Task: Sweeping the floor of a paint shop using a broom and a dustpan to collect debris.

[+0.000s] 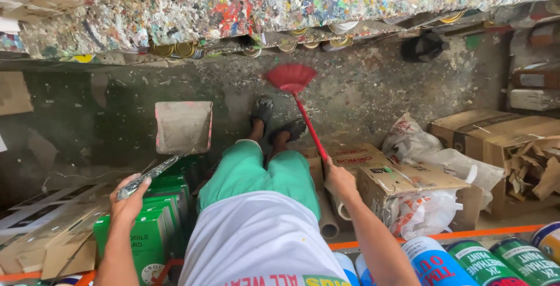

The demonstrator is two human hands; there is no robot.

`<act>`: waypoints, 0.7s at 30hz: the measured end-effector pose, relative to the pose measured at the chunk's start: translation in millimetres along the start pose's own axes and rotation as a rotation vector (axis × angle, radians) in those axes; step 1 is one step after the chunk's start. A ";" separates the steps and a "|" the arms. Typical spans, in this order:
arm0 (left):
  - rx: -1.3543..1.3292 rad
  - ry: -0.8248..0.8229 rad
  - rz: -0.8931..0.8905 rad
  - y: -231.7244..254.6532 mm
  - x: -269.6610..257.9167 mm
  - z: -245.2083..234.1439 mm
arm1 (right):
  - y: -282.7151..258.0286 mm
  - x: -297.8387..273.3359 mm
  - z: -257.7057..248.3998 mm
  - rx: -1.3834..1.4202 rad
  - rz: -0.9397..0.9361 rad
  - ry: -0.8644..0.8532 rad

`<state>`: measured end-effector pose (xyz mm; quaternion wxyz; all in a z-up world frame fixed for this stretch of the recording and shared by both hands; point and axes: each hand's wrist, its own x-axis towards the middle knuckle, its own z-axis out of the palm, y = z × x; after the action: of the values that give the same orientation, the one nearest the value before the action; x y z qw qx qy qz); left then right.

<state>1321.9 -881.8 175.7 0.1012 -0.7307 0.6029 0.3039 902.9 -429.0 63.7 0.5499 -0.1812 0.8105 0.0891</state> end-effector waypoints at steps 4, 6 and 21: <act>0.001 0.000 -0.012 -2.5 4.4 2.6 | 8.1 -111.4 -52.7 0.157 0.063 -0.009; -0.004 0.001 -0.020 -6.4 9.2 2.6 | 19.8 -156.4 -61.9 0.394 0.154 0.010; 0.254 0.094 0.132 -33.8 51.5 -110.2 | 139.9 94.3 85.2 0.660 0.394 0.198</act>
<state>1393.9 -972.1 226.7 0.1444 -0.6844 0.6872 0.1963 890.2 -289.7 -63.4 0.4701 0.1563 0.8640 -0.0903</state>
